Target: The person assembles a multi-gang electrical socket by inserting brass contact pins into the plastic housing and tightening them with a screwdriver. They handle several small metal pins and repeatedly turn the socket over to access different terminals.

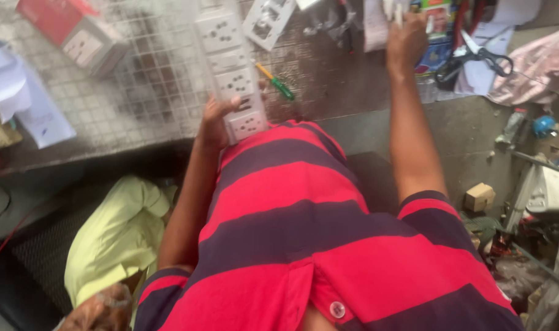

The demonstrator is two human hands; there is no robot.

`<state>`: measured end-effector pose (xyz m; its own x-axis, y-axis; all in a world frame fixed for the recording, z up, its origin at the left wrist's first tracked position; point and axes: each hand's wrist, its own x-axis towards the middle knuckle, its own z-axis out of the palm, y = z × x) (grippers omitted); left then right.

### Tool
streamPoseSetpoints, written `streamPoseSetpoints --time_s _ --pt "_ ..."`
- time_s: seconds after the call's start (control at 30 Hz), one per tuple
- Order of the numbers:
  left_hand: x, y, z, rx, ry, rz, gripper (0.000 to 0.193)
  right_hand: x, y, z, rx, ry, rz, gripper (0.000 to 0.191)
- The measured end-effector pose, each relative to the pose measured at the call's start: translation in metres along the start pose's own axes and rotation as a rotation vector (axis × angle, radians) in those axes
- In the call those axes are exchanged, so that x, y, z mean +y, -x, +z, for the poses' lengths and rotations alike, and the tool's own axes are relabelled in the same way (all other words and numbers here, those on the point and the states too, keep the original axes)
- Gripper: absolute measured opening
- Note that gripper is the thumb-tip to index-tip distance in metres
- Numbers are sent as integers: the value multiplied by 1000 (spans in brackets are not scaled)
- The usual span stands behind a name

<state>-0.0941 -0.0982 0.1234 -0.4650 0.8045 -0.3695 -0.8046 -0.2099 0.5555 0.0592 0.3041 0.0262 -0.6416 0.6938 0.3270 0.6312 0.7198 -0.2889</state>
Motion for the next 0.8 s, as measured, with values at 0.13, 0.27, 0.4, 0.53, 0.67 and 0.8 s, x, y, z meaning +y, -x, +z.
streamPoseSetpoints --time_s 0.13,0.27,0.4,0.53,0.67,0.8 --pt "-10 0 8 -55 69 -1 77 2 2 9 -95 -19 161 25" --pt "-19 -2 12 -9 64 23 87 -8 1 8 62 -155 38 29" --pt "-21 -7 12 -44 -12 127 95 -22 -2 12 -19 -116 10 22" --pt "-13 -14 16 -48 -69 163 100 -24 2 19 86 -95 -64 21" --pt "-6 -18 27 -13 -95 215 95 -13 1 27 42 -46 -182 24" --pt "-1 -21 35 -48 -20 149 96 -16 3 27 -51 -293 -72 28"
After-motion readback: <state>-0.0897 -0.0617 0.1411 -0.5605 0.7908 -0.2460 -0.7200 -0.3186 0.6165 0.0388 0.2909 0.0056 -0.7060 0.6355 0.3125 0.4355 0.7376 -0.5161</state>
